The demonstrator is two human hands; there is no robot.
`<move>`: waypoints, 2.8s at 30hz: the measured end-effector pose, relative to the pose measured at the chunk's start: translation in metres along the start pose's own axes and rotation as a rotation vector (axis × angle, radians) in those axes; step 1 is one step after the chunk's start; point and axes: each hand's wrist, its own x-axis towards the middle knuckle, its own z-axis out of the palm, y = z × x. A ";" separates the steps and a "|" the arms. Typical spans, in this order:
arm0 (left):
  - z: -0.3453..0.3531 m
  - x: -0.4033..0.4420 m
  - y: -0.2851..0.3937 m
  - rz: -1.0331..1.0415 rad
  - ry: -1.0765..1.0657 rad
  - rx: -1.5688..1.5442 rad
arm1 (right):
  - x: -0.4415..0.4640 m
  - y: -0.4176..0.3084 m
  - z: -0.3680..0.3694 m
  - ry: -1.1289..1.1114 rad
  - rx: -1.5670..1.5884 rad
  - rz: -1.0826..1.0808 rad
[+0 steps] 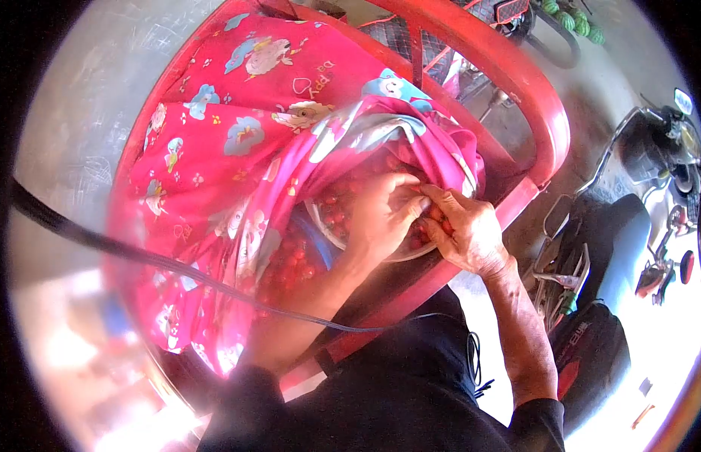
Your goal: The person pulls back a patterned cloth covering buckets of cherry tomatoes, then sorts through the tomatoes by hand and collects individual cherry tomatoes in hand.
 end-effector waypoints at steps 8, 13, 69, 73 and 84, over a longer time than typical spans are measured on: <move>-0.010 0.003 -0.007 0.039 -0.178 0.194 | 0.000 0.010 0.009 0.099 -0.001 0.034; -0.035 0.026 0.031 0.033 -0.122 0.600 | 0.003 0.014 0.015 0.121 -0.063 0.057; -0.109 0.048 0.003 0.535 -0.178 0.977 | 0.033 0.042 0.014 0.437 0.193 0.234; -0.106 0.046 0.006 0.539 -0.138 1.037 | 0.024 0.037 0.004 0.743 0.631 0.382; -0.032 0.044 0.009 0.746 -0.330 1.027 | -0.009 0.044 -0.008 0.829 0.242 0.450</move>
